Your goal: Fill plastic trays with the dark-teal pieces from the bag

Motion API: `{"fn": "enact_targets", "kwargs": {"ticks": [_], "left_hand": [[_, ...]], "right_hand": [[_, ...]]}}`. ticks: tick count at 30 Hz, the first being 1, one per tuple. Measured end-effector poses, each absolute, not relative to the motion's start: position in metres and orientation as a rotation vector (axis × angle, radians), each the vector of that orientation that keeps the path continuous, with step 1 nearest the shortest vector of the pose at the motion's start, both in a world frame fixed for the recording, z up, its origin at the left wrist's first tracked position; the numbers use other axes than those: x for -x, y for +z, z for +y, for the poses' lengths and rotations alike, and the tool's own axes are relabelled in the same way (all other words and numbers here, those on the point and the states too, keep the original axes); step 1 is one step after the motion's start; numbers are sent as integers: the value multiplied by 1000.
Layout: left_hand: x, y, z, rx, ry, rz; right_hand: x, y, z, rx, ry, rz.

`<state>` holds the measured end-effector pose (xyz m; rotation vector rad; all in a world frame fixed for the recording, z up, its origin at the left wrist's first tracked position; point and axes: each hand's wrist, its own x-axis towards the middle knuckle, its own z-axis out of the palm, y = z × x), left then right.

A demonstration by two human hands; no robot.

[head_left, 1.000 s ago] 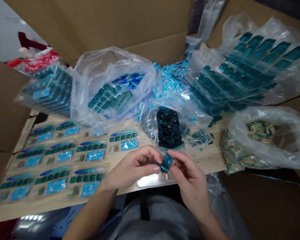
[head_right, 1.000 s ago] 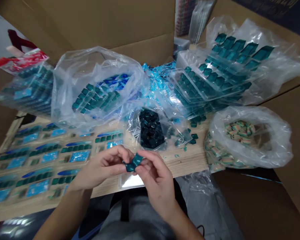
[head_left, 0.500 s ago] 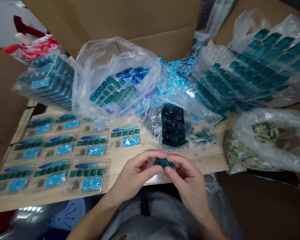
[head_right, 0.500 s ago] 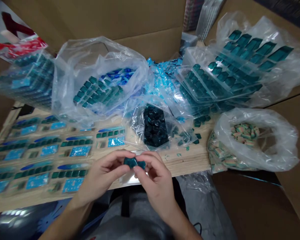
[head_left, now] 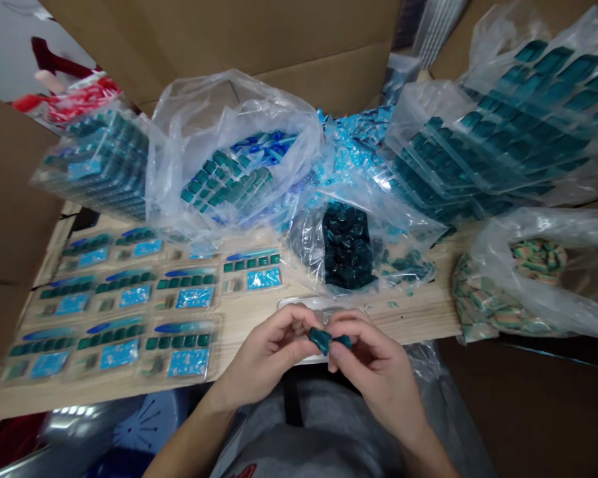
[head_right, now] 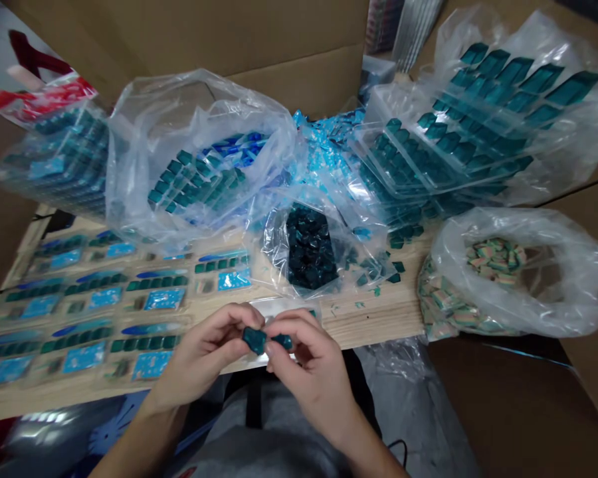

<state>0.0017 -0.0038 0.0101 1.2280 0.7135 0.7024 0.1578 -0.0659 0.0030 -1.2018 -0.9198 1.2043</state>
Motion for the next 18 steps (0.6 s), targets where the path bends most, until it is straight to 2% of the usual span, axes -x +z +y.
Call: {"fn": "enact_targets", "kwargs": {"ticks": [3,11,18], "left_hand": [[1,4,-5,-1132,681,702],[-2,-6,-8,-683,684,662],[-6,-6,-13,-1009,790,807]], "right_hand": [[-157,1,-67,1246,1106,-974],[-169,-13,-75,1242,1169,-860],[-158,-5,-74,1200,1109,-942]]}}
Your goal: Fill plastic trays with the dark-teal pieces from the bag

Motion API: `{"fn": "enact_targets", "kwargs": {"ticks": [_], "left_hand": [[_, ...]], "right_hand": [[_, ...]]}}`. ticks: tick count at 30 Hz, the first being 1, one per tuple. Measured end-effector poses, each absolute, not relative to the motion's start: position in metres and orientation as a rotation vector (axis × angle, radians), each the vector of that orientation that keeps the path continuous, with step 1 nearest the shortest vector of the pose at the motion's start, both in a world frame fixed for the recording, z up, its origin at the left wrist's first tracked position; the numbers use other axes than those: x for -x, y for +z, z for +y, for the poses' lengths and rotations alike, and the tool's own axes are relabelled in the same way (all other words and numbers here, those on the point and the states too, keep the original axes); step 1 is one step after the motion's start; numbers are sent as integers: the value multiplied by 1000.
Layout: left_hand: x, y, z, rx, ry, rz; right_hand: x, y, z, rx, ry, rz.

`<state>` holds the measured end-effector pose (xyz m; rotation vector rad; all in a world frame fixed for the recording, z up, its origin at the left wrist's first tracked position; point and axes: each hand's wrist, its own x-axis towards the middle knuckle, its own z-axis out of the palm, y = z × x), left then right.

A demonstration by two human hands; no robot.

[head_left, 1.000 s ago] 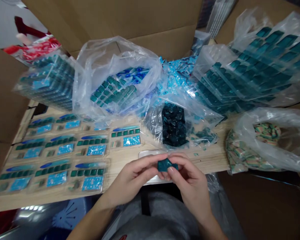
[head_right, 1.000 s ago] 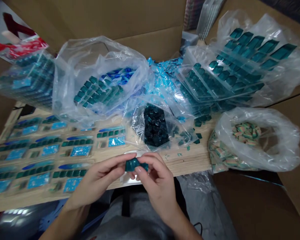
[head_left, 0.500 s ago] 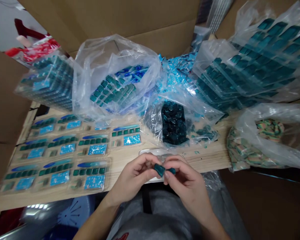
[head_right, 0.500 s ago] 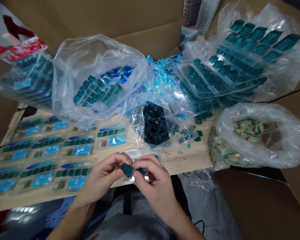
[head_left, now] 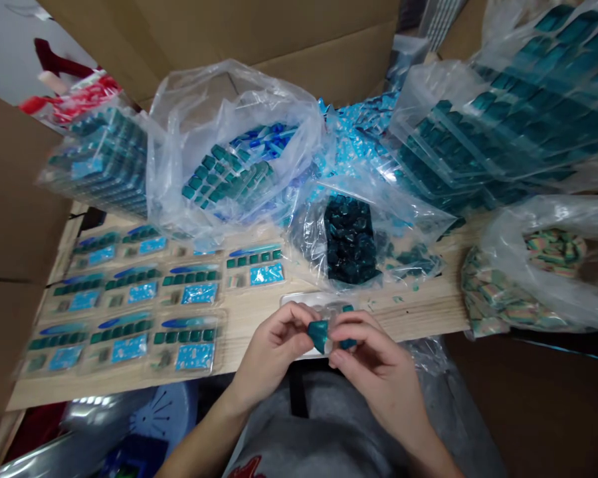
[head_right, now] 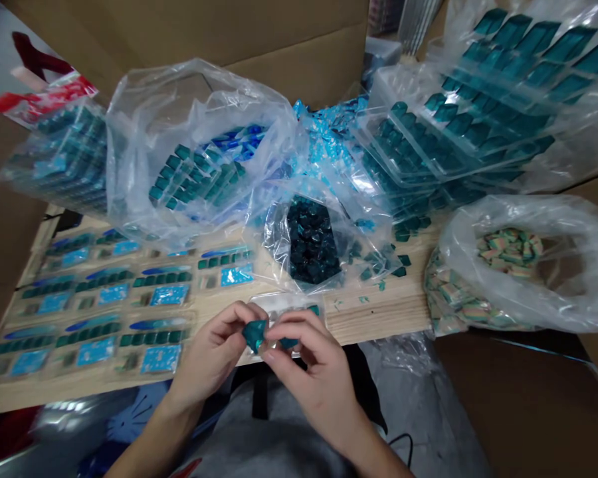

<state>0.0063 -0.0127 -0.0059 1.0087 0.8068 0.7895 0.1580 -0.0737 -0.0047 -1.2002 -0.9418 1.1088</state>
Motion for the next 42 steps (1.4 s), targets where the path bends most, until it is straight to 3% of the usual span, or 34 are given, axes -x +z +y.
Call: {"fn": "enact_targets", "kwargs": {"ticks": [9,17,25,31,36,42], "left_hand": [[-12,0,-22,-1304,886,931],[-8,-2,-20,-1518,816,877],[-14,-1,-15,-640,753,767],[-16,3,-14,-506,742,720],[-16,0,-18,-747,834,845],[-13,3,-22,-1441,977,1132]], "right_hand": [[-153,-8,-74,1234,1017,-1030],[-156,-6,-70,1137,1281,-754],[-160,-14,-77,1087,1324,-627],[-166,-20,-80,985,1317,-480],[-168,-27,-84,1063,1321,-497],[-172,-33,-91,1258,1228,-632]]}}
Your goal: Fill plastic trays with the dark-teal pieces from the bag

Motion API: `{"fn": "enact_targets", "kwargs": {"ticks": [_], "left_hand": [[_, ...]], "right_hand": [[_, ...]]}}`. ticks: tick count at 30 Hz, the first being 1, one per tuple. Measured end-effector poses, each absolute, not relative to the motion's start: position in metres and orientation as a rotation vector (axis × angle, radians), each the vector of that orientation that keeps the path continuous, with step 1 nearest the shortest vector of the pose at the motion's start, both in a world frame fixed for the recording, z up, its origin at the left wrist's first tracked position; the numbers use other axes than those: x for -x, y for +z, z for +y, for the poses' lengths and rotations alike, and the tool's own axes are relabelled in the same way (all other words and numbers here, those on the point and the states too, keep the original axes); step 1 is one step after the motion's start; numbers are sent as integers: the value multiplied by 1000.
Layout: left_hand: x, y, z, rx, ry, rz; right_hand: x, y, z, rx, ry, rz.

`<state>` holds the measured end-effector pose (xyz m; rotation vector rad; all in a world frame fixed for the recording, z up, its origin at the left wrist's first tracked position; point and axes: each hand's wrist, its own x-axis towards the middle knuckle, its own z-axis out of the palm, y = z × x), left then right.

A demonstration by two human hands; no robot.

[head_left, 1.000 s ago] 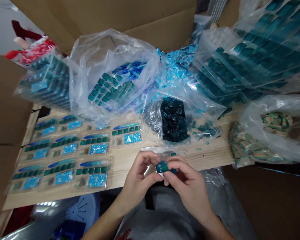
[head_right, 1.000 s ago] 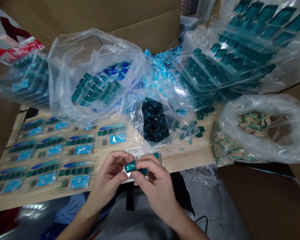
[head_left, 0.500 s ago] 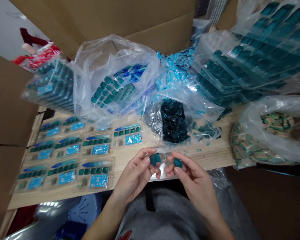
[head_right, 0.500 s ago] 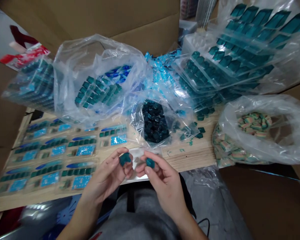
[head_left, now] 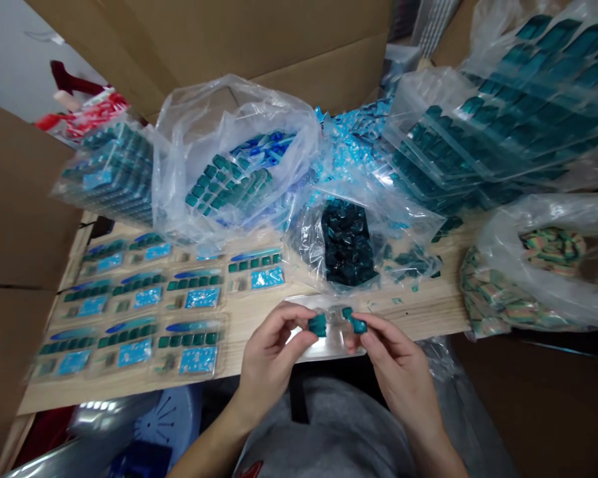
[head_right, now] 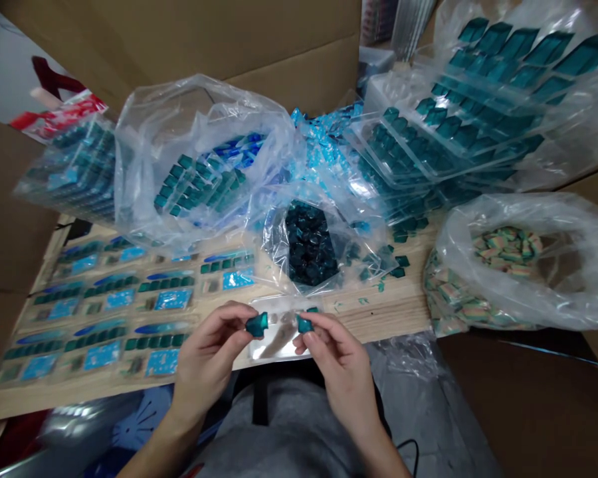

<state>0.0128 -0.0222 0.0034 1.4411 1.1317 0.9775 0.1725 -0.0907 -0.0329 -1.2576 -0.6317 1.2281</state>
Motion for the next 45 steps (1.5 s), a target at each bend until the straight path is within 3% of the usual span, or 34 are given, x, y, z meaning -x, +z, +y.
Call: {"fn": "enact_targets", "kwargs": {"ticks": [7,12,31,37,45], "left_hand": [[6,-36,-10,-2046,653,1149],[-12,-68,-5,-2421,628,1034],[-28,-81,-4,-2718,595,993],[-25,-79,-7,-2551,554,1053],[-22,-19,-23,-1681,700,922]], "right_hand": [[-192,-58,-102,1343,1117,-481],[-195,-63,-105,1380,1102,-474],[-196,-57,-100,1472,1049,-494],[-192,-58,-100,1475,1094,-497],[-174,-36,-88,1303,1179,-711]]}}
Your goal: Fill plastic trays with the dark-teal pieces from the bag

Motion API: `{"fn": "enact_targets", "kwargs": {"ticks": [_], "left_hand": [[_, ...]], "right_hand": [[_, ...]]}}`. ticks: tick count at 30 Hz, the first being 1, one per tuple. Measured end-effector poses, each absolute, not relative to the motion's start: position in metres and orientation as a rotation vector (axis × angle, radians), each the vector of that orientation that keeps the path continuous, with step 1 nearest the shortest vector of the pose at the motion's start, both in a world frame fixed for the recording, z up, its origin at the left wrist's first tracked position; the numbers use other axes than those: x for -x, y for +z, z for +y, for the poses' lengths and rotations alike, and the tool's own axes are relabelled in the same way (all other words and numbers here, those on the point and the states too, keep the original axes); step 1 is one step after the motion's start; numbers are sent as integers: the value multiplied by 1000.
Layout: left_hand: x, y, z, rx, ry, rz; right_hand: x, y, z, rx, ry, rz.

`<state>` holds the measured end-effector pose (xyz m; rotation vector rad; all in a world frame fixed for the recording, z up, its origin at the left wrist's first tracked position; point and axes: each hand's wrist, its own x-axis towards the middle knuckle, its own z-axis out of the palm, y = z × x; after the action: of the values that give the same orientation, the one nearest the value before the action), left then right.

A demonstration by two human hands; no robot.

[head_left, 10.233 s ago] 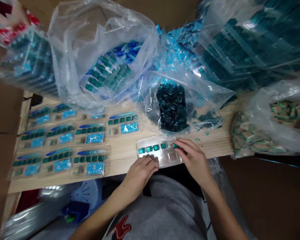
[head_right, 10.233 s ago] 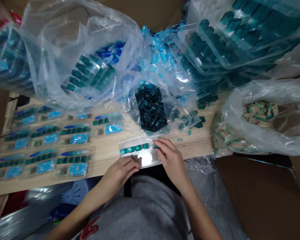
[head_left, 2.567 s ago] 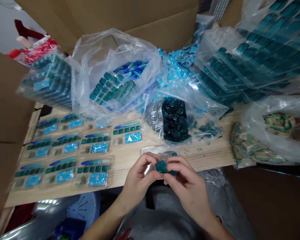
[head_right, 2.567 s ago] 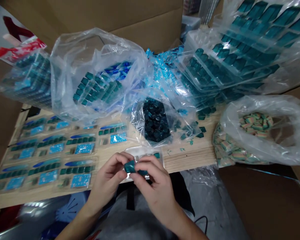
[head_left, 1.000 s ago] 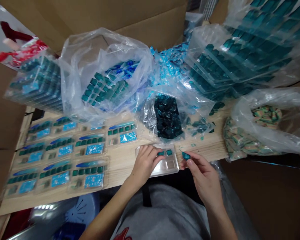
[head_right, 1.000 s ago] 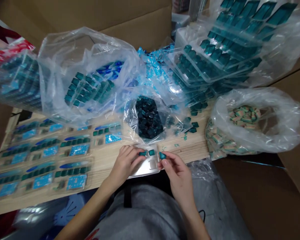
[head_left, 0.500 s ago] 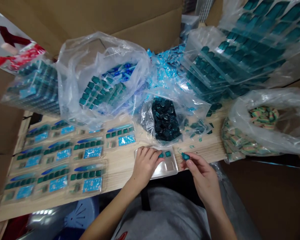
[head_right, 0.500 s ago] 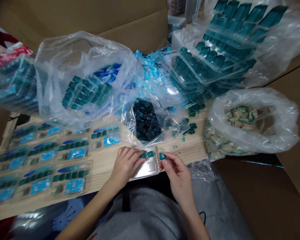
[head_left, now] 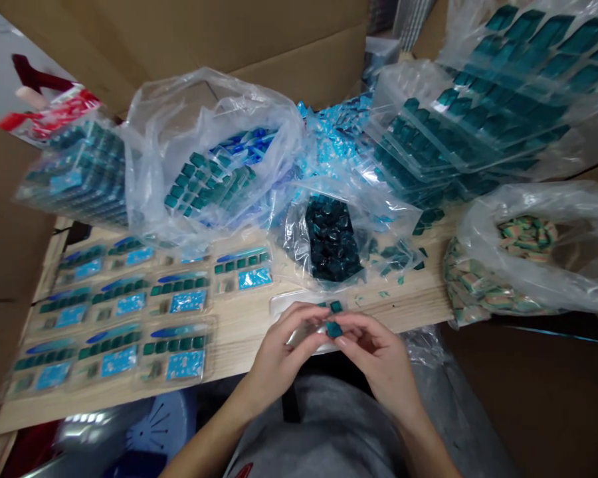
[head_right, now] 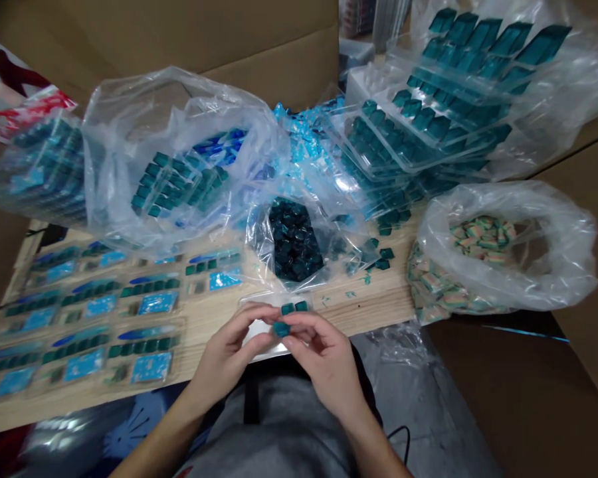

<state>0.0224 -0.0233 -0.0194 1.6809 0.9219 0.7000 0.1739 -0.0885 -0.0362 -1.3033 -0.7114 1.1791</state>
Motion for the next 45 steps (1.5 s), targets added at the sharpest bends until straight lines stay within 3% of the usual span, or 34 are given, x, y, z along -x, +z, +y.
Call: {"fn": "enact_targets", "kwargs": {"ticks": [8,16,30,45], "left_hand": [[-21,-18,-28,-1478,821,914],[-13,-29,-41,-1364,857,927],[-5,-13,-38,-1721,1015,754],[-1,18,-25,-2327,1159,635]], "right_hand": [[-157,-38,-96,1325,828,-934],[-155,-23,-84,1256,1099,-811],[-150,1,-80,1150,951,-840],[-153,8,-87,1096,1033,-1070]]}}
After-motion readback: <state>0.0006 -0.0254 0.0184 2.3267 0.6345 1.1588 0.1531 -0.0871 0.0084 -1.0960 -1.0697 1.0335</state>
